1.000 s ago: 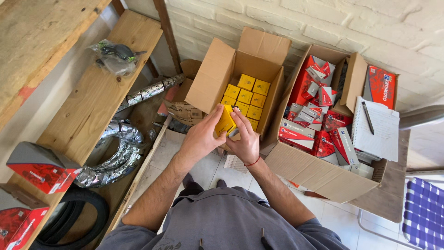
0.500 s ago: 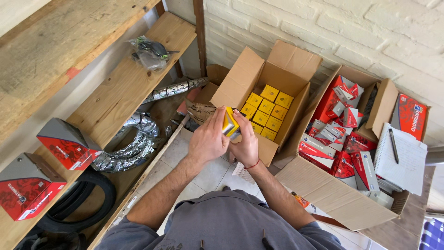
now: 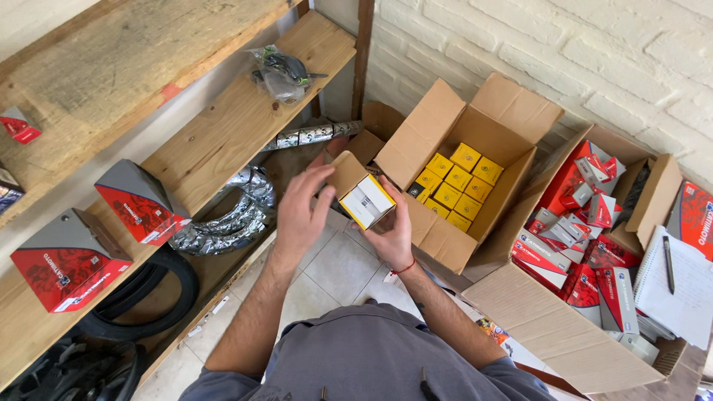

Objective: The person removes small yellow boxes from a larger shipping carton, opens some to handle the metal components inside, and stacks the boxes onto a wooden shelf.

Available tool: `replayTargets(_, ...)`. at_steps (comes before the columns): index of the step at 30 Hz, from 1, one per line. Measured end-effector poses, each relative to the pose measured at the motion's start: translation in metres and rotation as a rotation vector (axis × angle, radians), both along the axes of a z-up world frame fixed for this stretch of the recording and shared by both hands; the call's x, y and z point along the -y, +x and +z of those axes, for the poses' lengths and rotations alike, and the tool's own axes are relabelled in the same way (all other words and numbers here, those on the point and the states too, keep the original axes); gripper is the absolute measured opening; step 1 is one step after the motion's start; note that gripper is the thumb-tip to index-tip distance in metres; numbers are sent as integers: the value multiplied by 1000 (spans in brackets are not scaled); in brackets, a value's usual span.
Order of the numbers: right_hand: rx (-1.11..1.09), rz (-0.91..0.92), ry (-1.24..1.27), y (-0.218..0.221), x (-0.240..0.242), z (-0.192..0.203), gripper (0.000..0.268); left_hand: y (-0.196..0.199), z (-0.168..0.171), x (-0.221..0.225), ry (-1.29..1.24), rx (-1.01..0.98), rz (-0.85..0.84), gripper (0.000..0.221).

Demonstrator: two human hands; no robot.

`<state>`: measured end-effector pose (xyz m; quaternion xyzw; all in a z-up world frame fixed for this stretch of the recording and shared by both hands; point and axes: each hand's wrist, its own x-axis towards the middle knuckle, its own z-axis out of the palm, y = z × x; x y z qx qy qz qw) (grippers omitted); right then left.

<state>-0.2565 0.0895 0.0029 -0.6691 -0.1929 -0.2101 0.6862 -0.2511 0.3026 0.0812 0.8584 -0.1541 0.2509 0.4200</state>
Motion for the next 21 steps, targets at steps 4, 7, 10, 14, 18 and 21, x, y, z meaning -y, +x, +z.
replayTargets(4, -6, 7, 29, -3, -30, 3, 111, -42, 44, 15, -181, -519, -159, 117)
replayTargets(7, -18, 95, -50, -7, -48, 16, 109, -44, 17, 7, -328, -506, -63, 104)
replayTargets(10, -159, 454, -29, 4, -35, 17, 94, -48, 35, -25, -354, -515, -65, 97)
replayTargets(14, -328, 488, -6, 17, -39, 21, 77, -60, 53, -55, -193, -571, -113, 91)
replayTargets(18, -409, 405, -257, 14, -66, 51, 105, -69, 31, -70, -46, -516, -99, 87)
replayTargets(21, -414, 405, -356, 9, -78, 58, 97, -76, 31, -83, -54, -540, -129, 87)
